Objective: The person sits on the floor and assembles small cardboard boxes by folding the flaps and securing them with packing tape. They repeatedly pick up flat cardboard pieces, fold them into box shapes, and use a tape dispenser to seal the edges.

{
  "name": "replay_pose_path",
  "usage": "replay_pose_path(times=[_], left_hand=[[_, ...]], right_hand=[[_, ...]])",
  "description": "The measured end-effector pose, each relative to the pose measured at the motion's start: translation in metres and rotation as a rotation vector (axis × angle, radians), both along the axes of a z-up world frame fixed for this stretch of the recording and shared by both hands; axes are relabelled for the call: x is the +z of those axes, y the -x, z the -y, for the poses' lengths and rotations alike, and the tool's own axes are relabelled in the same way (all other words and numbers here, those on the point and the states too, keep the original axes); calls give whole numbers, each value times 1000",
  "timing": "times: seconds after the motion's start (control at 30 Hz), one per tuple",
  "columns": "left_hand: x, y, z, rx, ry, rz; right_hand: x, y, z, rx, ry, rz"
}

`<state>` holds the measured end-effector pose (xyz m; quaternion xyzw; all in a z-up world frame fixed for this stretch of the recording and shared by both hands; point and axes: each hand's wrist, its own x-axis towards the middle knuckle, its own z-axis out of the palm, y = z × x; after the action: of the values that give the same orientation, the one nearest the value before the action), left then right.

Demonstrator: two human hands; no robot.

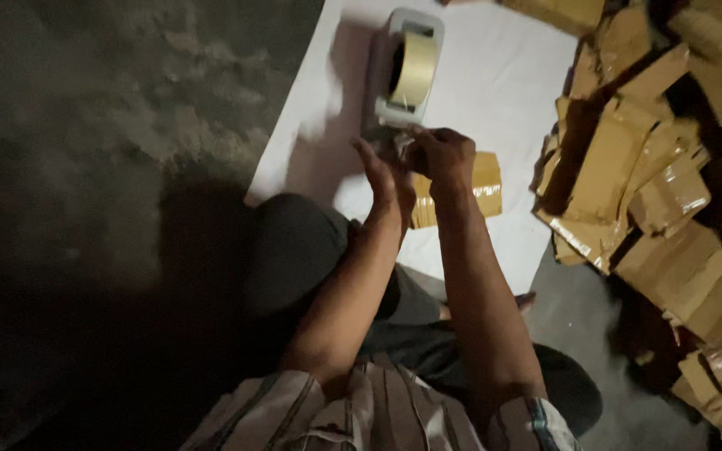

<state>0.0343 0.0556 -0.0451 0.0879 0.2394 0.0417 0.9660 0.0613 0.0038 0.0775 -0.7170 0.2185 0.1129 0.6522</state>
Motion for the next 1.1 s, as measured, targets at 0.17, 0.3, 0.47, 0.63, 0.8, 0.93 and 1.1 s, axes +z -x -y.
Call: replay_pose_path(times=[0.17, 0.3, 0.47, 0.63, 0.8, 0.93, 1.1], left_hand=[[-15, -2, 4, 101, 83, 216], [7, 4, -9, -39, 42, -246], [34, 0, -17, -106, 132, -327], [36, 3, -21, -171, 128, -221], [29, -6, -15, -73, 135, -262], [32, -4, -13, -94, -464, -304], [40, 5, -24, -70, -1000, -293]], right_hand=[[-12, 14, 3, -31, 172, 33], [-30, 26, 5, -90, 145, 35], [-49, 32, 10, -99, -38, 98], [-50, 33, 8, -30, 21, 125], [-56, 33, 2, -50, -1, 98], [-65, 35, 8, -59, -148, 76], [-76, 37, 11, -49, -157, 90]])
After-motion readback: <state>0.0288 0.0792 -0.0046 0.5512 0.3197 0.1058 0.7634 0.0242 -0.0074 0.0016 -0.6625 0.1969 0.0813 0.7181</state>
